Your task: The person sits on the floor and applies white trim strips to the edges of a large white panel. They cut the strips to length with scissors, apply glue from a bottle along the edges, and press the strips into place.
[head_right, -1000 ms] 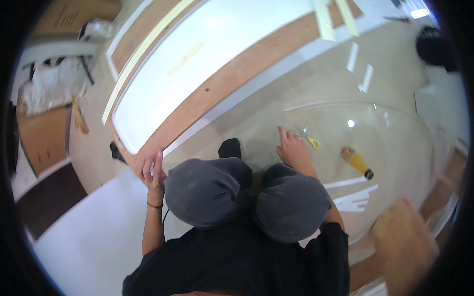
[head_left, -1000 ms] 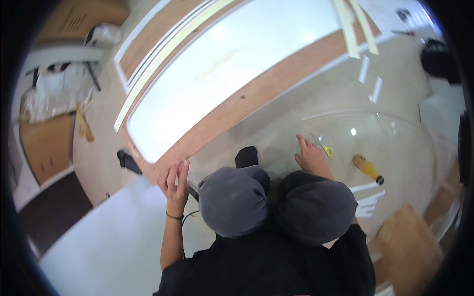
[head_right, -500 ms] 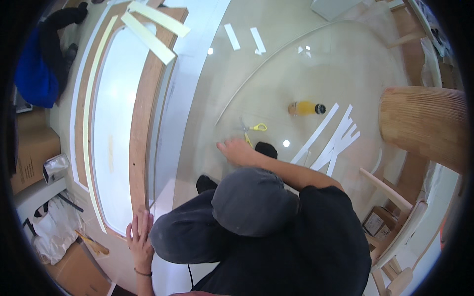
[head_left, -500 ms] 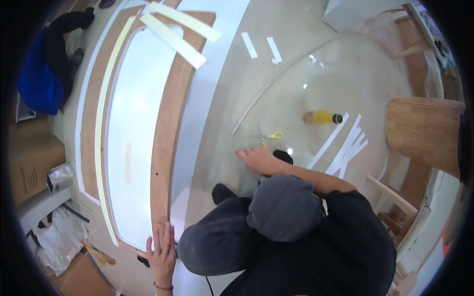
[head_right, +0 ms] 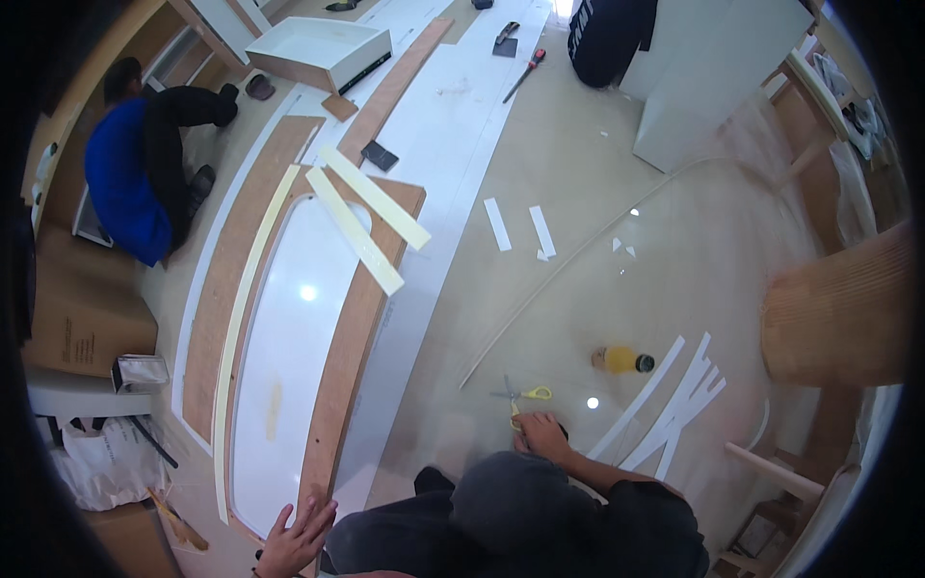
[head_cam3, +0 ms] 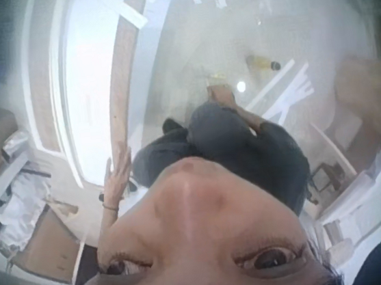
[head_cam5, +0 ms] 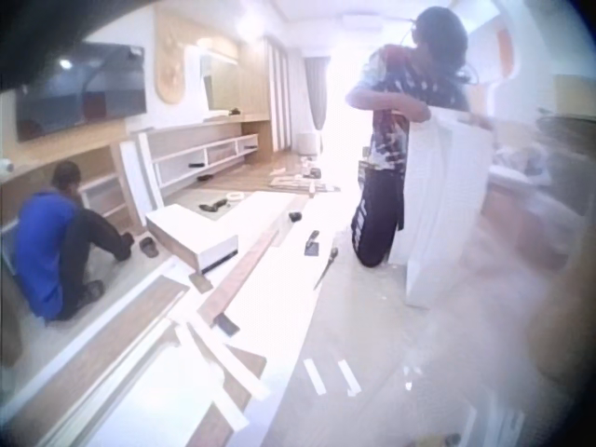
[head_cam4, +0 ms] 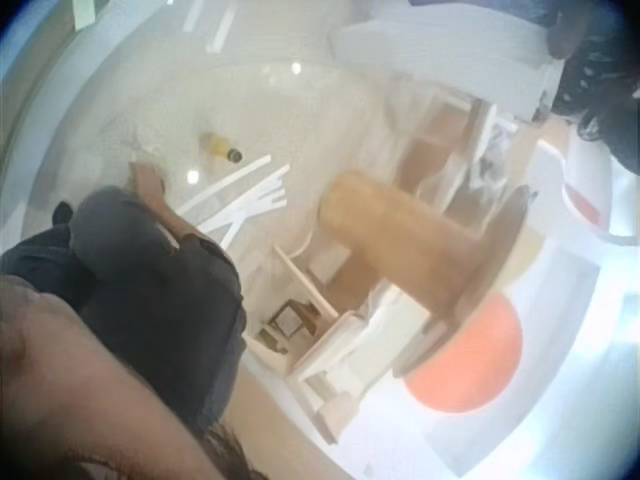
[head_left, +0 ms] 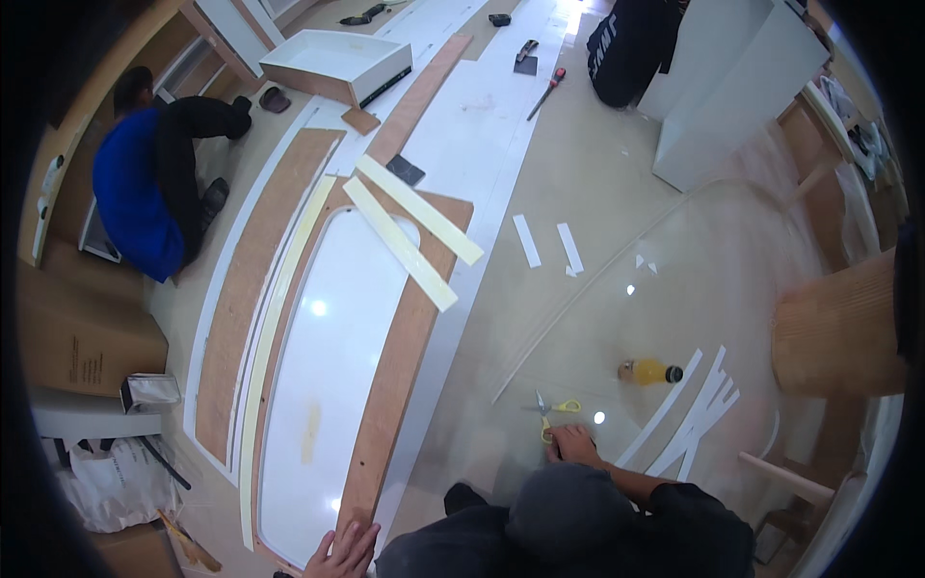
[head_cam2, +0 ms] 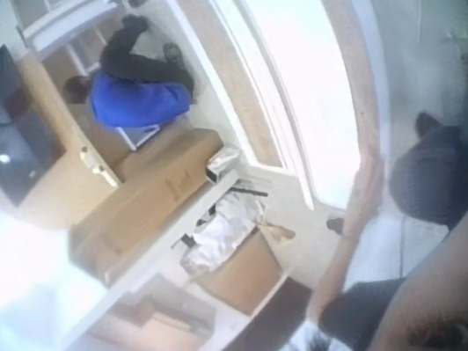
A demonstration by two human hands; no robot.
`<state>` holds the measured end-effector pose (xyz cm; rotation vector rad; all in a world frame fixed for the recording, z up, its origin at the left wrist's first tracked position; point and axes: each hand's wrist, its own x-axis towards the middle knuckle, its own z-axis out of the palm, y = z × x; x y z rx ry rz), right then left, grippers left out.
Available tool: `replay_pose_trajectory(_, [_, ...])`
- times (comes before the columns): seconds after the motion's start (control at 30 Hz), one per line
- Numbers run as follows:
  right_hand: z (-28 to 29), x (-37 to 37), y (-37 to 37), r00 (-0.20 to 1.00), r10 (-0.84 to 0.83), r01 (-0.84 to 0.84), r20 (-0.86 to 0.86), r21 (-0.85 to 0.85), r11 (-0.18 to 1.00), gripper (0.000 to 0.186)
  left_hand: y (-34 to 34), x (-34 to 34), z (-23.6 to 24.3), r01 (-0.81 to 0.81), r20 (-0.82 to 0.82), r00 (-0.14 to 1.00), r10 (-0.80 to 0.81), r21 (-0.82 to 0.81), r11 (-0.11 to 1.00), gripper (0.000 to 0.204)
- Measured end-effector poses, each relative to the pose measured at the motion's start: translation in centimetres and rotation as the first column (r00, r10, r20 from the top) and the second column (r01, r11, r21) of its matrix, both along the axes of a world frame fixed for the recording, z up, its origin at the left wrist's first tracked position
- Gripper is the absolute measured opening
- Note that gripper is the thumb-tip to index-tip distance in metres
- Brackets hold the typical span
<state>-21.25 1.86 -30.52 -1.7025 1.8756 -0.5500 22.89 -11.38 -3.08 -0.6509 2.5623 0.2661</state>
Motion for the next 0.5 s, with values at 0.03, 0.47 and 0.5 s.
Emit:
replay_pose_trajectory(0.03, [-0.5, 0.0, 0.0, 0.996, -0.075, 0.074, 0.048, 0.037, 0.997, 0.040, -0.9, -0.3, 1.2, 0.193, 0.060, 0.980, -0.189, -0.072, 0.979, 0.053])
replay_pose_trajectory(0.47, [-2.2, -0.9, -1.1, 0.978, -0.164, 0.154, 0.129, 0.086, 0.984, 0.036, -12.0, -9.3, 2.3, 0.741, -0.035, 0.609, -0.793, 0.382, 0.552, 0.025])
replay_pose_trajectory(0.5, [-2.1, -1.0, -1.1, 0.977, -0.165, 0.152, 0.137, 0.100, 0.983, 0.036, -11.8, -9.8, 2.6, 0.692, 0.030, 0.607, -0.794, 0.472, 0.546, 0.025])
